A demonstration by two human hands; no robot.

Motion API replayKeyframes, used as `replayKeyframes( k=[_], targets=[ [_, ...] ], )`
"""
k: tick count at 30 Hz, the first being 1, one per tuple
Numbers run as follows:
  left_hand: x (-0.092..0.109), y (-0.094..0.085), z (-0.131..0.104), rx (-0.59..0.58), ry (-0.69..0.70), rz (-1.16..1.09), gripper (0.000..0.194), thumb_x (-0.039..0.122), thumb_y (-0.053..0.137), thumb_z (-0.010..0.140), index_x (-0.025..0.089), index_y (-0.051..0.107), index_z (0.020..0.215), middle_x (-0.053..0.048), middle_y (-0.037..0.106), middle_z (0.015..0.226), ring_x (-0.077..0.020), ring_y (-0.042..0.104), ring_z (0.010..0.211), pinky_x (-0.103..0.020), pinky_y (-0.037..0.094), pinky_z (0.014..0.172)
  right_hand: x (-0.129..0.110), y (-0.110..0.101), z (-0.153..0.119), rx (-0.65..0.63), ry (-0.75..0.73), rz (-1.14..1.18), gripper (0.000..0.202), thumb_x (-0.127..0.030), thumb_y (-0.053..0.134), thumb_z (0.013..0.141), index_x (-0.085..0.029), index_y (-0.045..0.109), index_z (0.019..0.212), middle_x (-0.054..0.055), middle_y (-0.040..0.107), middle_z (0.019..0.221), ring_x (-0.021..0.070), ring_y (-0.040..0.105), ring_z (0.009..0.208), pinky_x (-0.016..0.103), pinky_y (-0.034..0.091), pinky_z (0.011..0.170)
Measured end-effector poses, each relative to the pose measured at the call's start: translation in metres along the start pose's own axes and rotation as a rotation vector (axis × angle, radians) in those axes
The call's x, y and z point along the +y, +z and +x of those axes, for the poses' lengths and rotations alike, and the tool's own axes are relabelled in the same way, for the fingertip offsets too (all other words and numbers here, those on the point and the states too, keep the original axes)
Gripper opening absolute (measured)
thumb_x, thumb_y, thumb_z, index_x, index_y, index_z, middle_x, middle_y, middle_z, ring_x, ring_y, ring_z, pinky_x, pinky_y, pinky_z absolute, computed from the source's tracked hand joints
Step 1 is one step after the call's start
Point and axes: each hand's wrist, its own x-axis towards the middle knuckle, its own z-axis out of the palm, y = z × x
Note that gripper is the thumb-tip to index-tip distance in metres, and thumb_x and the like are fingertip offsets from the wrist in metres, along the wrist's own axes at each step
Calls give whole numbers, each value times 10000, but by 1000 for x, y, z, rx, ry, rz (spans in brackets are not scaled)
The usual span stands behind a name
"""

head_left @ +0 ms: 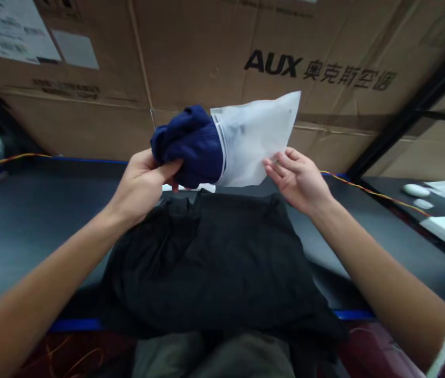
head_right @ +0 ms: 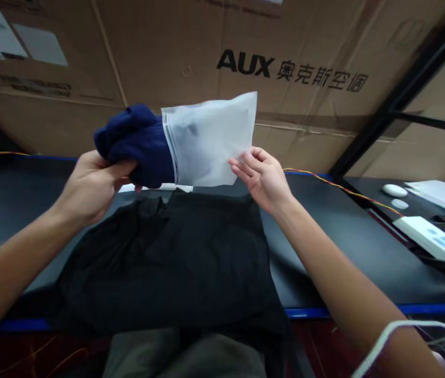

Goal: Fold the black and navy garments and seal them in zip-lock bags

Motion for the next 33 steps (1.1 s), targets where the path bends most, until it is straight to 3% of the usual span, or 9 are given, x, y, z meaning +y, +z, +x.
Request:
replayKeyframes(
  k=[5, 10, 17, 19, 22, 24, 27, 30, 33],
  targets=[
    [1, 2, 3, 84, -76, -64, 148, 308, 662, 815, 202, 591, 741, 6, 635, 615, -176, 652, 528, -264, 431, 467, 2, 2, 0, 39, -39, 9, 309, -272, 859, 662, -187, 584, 772, -67, 564, 670, 17, 479, 433, 131, 392, 385],
    [13, -2, 5, 126, -194, -394, 114, 285, 588, 867, 192, 632, 818, -8, 684, 664, -184, 682, 532, -271, 428, 445, 2, -8, 8, 66, 51, 147, 239, -153, 794, 730, -178, 558, 705, -108, 351, 493, 13, 283, 369, 118, 284, 337],
    [22, -19, 11, 181, -284, -599, 167, 298, 516, 906, 251, 657, 831, 17, 720, 781, -174, 643, 692, -300, 494, 548, -7, -18, 16, 258, 117, 357, 268, -68, 478, 935, -170, 487, 687, -92, 376, 502, 7, 209, 327, 111, 236, 304],
    [18, -15, 7, 72, -421, -486, 148, 296, 540, 869, 221, 658, 821, 0, 684, 695, -165, 595, 556, -298, 465, 478, -10, -15, 15, 269, 130, 415, 294, -53, 399, 964, -170, 494, 713, -87, 390, 511, 7, 222, 324, 104, 246, 306],
    [6, -1, -1, -268, -569, -160, 216, 384, 615, 833, 172, 653, 836, -3, 616, 607, -141, 528, 414, -265, 369, 388, -10, -6, 11, 242, 171, 498, 288, -43, 377, 968, -173, 495, 739, -82, 409, 521, 13, 282, 335, 103, 305, 326],
    [-2, 7, -4, -370, -470, 101, 327, 467, 639, 826, 162, 661, 942, -6, 628, 662, -136, 545, 427, -257, 371, 411, -6, 2, 8, 221, 195, 523, 283, -24, 379, 952, -175, 483, 737, -77, 423, 522, 18, 345, 359, 101, 353, 355],
    [-11, 10, -3, -262, -203, 342, 438, 521, 666, 808, 164, 675, 1061, -46, 689, 848, -161, 629, 628, -292, 490, 599, 3, 15, 1, 221, 242, 503, 286, 25, 396, 896, -182, 461, 709, -62, 458, 525, 24, 426, 398, 97, 400, 394],
    [-10, 5, -1, -274, -123, 233, 513, 544, 706, 785, 169, 684, 1134, -97, 720, 1064, -237, 666, 966, -337, 518, 813, 11, 26, -8, 186, 314, 422, 250, 17, 493, 828, -188, 471, 686, -57, 493, 522, 40, 500, 432, 107, 457, 430],
    [-4, 7, -3, -344, -161, 5, 525, 522, 736, 774, 168, 678, 1158, -116, 716, 1154, -266, 648, 1093, -327, 521, 834, 17, 32, -16, 82, 306, 309, 193, -42, 640, 747, -187, 516, 713, -57, 575, 591, 59, 590, 482, 131, 511, 475]
  ],
)
